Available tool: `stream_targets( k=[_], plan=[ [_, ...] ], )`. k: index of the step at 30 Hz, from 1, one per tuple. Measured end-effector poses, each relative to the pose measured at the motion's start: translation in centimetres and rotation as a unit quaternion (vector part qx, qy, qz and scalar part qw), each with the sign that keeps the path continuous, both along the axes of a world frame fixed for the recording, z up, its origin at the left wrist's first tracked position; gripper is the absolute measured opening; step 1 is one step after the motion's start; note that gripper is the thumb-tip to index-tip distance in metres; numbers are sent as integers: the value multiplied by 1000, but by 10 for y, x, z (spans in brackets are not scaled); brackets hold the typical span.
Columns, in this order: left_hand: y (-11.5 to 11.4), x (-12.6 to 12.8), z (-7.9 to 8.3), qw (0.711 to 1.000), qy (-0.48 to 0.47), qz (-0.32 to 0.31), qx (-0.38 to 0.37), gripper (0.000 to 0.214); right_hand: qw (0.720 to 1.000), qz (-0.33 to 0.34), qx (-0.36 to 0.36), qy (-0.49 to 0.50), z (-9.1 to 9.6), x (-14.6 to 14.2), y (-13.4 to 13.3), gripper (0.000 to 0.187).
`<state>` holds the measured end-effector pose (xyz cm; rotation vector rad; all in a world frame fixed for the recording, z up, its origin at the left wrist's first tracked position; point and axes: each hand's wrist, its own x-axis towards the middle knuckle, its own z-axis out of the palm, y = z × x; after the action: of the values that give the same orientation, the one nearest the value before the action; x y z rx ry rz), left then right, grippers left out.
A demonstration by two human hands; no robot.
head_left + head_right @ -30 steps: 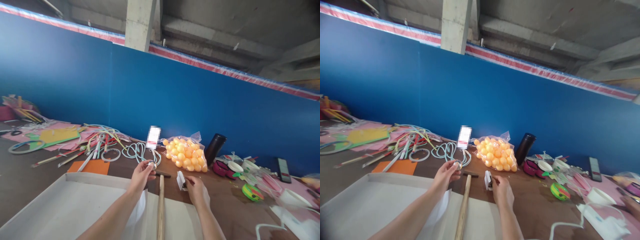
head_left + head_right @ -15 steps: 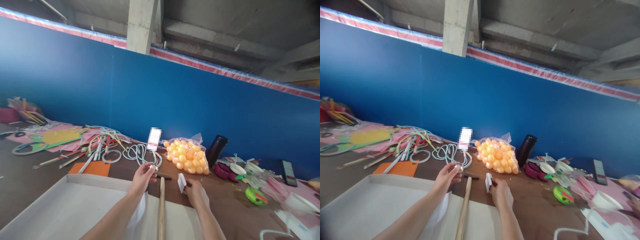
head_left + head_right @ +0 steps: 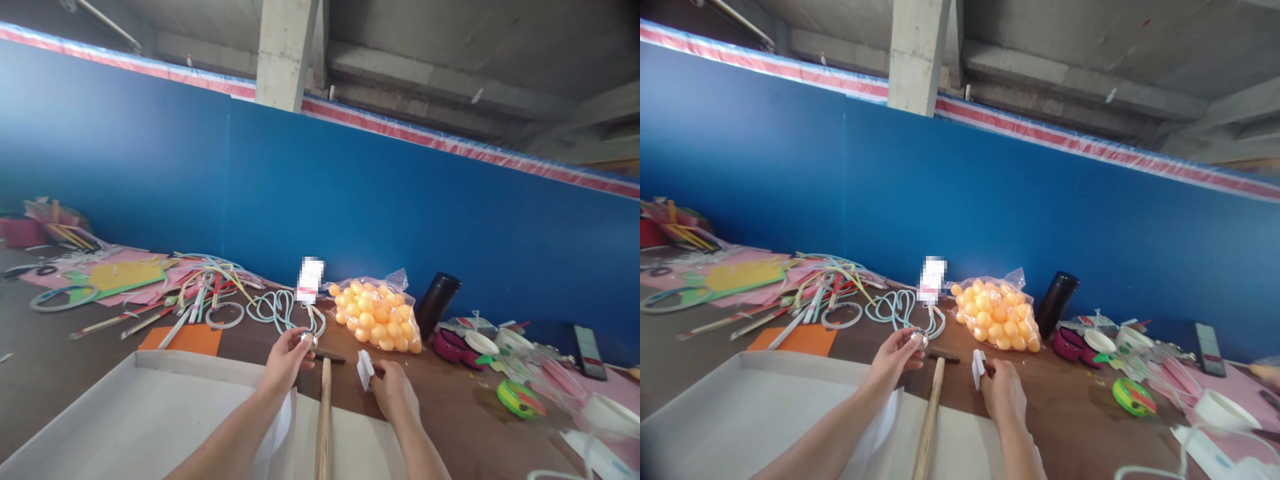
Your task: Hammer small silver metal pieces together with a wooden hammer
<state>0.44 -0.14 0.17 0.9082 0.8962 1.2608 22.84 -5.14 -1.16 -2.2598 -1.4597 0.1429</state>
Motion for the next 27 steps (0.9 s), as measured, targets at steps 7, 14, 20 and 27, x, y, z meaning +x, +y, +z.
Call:
stream_targets(
  k=[7,14,20,27],
  plan=[
    [-1,0,-1,1000,-6,1,3,43,1000,19,-9,4,0,0,-2,26],
    [0,0,-2,1000,5,-1,1,44,1000,12,-12,-5,-2,0,0,23],
    [-2,0,-1,1000,9,-6,6,43,999,23,-23,14,-1,2,1,28],
    [-3,0,0,1000,1,-10,9,45,999,4,7,41,-1,-1,1,19]
  ],
)
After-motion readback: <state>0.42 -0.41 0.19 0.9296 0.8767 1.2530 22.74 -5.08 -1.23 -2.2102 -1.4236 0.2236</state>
